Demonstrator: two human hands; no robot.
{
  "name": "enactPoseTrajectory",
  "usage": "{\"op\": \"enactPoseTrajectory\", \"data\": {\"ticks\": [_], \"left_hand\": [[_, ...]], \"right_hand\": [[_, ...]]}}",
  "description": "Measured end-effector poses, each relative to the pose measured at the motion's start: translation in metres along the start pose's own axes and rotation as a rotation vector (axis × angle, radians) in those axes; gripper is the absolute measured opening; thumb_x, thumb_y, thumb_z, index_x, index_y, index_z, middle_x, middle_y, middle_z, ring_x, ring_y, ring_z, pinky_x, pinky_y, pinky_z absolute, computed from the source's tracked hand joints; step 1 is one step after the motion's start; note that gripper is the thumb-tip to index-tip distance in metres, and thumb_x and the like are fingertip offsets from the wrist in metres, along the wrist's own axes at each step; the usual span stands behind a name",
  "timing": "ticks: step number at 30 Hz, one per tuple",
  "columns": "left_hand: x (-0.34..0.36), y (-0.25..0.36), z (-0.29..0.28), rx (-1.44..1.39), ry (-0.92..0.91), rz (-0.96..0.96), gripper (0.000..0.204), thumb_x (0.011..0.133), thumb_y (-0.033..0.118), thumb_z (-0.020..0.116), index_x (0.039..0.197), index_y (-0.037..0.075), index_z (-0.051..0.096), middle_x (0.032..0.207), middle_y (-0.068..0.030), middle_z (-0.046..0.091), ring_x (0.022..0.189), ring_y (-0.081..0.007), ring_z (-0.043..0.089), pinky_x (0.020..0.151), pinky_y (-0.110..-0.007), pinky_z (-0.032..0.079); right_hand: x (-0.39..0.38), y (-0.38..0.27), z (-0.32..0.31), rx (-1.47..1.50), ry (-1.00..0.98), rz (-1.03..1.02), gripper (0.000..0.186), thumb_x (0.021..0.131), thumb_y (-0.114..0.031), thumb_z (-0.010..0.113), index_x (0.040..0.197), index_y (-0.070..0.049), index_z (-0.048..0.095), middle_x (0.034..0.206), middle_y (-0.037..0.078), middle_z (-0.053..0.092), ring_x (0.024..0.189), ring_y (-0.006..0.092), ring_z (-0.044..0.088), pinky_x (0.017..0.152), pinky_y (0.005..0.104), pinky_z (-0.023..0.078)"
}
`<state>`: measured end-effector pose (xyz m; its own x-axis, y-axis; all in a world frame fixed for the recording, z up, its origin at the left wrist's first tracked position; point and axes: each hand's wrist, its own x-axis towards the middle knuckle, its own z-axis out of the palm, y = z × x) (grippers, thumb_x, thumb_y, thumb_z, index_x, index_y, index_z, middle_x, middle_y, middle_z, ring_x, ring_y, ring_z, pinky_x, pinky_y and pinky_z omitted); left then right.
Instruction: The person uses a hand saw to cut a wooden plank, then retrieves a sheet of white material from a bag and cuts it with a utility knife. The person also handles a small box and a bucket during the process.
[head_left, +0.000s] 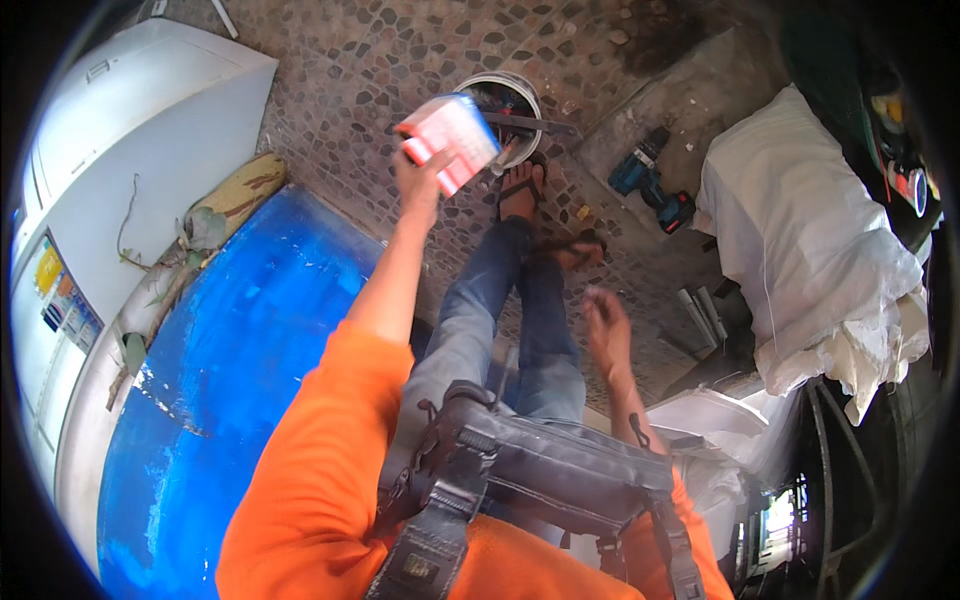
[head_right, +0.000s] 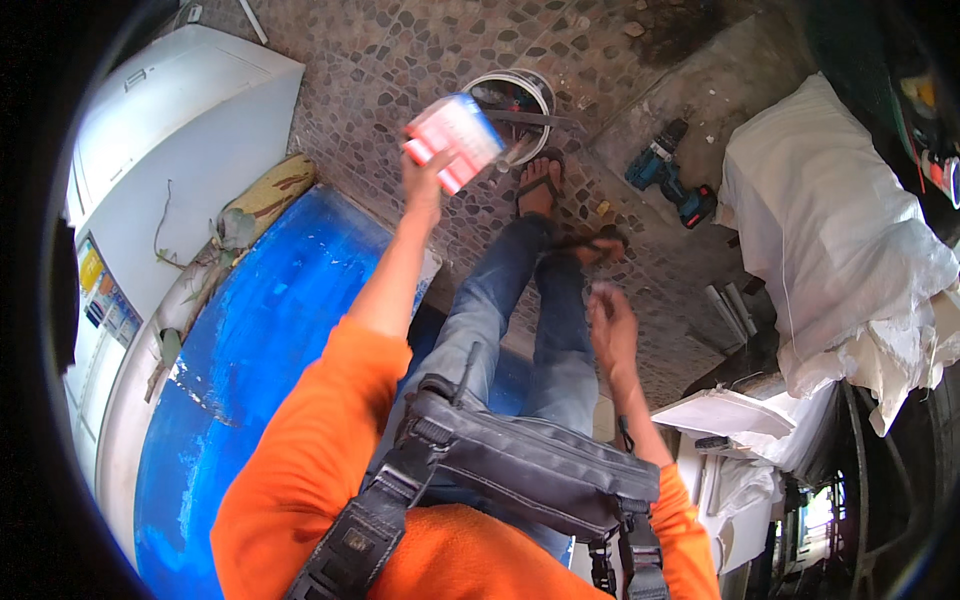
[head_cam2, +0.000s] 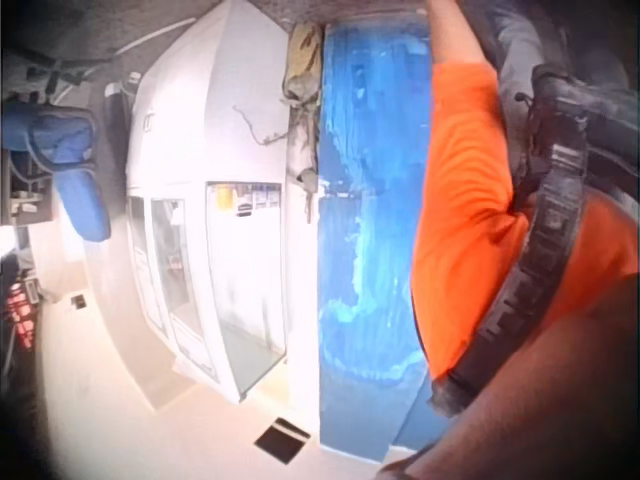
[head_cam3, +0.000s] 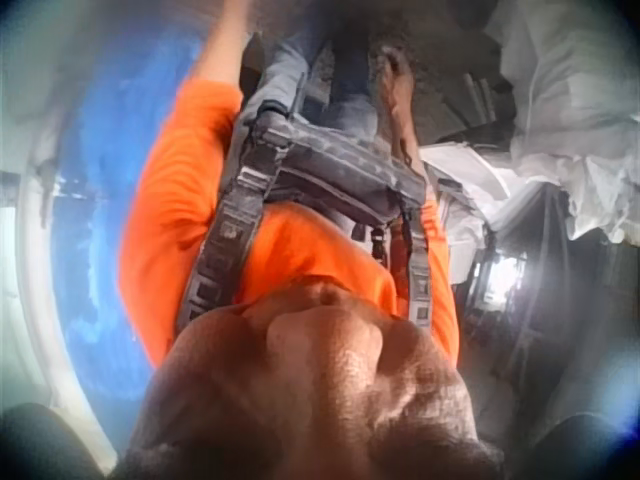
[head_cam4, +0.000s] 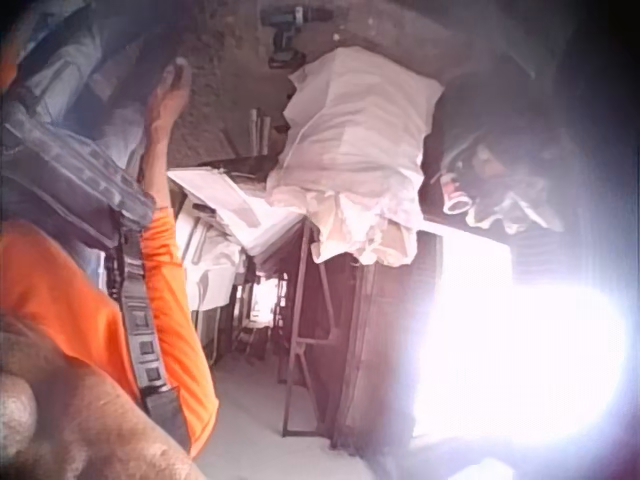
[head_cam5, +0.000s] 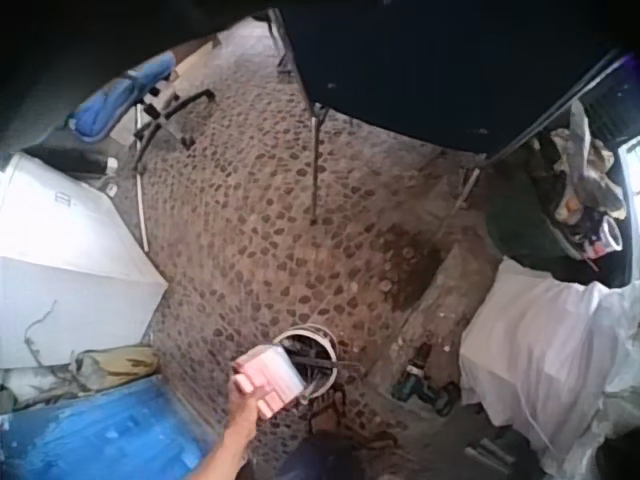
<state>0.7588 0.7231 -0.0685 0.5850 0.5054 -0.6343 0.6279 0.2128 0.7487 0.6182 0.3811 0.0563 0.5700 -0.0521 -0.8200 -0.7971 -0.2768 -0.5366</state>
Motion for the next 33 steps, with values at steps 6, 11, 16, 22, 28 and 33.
{"op": "enactPoseTrajectory", "data": {"ticks": [6,11,16,22,28,33], "left_hand": [[-0.102,-0.003,-0.063,-0.483,0.296,-0.110,0.065,0.096,0.027,0.072,0.150,0.003,0.046,0.139,-0.0120,0.061,0.129,-0.0274,0.060,0.110,-0.044,0.048],[-0.151,-0.049,-0.052,-0.662,0.588,-0.333,0.065,0.090,0.050,0.073,0.144,0.017,0.056,0.136,-0.0059,0.066,0.119,-0.0257,0.065,0.095,-0.045,0.055],[-0.154,-0.079,-0.033,-0.709,0.659,-0.371,0.073,0.092,0.025,0.077,0.152,0.002,0.043,0.142,-0.0144,0.058,0.127,-0.0275,0.061,0.107,-0.043,0.049],[-0.153,-0.078,-0.041,-0.601,0.659,-0.326,0.071,0.089,0.026,0.081,0.147,0.000,0.049,0.139,-0.0128,0.061,0.127,-0.0252,0.060,0.107,-0.040,0.049],[-0.153,-0.073,-0.041,-0.582,0.641,-0.312,0.077,0.088,0.017,0.082,0.152,0.003,0.041,0.143,-0.0137,0.057,0.129,-0.0264,0.059,0.110,-0.041,0.048],[-0.152,-0.081,-0.051,-0.619,0.607,-0.306,0.087,0.088,0.012,0.082,0.158,0.002,0.031,0.147,-0.0159,0.053,0.132,-0.0264,0.057,0.110,-0.040,0.048]], "right_hand": [[0.114,-0.050,0.026,-0.230,-0.002,-0.229,0.022,0.099,-0.010,0.067,0.120,-0.005,0.071,0.102,0.011,0.070,0.092,0.0229,0.068,0.086,0.0370,0.054],[0.187,-0.074,0.087,-0.585,0.094,-0.777,0.027,0.091,-0.010,0.073,0.118,-0.008,0.072,0.109,0.014,0.069,0.104,0.0361,0.066,0.091,0.0459,0.053],[0.240,-0.116,0.093,-0.895,0.460,-0.878,0.043,0.088,-0.012,0.074,0.131,-0.012,0.066,0.127,0.014,0.065,0.125,0.0396,0.056,0.107,0.0505,0.043],[0.223,-0.122,0.114,-0.762,0.056,-1.057,0.029,0.090,-0.009,0.071,0.119,-0.012,0.070,0.117,0.011,0.070,0.115,0.0346,0.064,0.100,0.0447,0.052],[0.239,-0.131,0.149,-1.011,0.209,-0.874,0.028,0.088,-0.016,0.073,0.115,-0.009,0.072,0.114,0.014,0.072,0.117,0.0363,0.066,0.101,0.0465,0.052],[0.270,-0.142,0.119,-1.587,-0.024,-0.253,0.046,0.089,-0.024,0.070,0.133,-0.010,0.064,0.112,0.019,0.075,0.111,0.0417,0.070,0.094,0.0534,0.055]]}}
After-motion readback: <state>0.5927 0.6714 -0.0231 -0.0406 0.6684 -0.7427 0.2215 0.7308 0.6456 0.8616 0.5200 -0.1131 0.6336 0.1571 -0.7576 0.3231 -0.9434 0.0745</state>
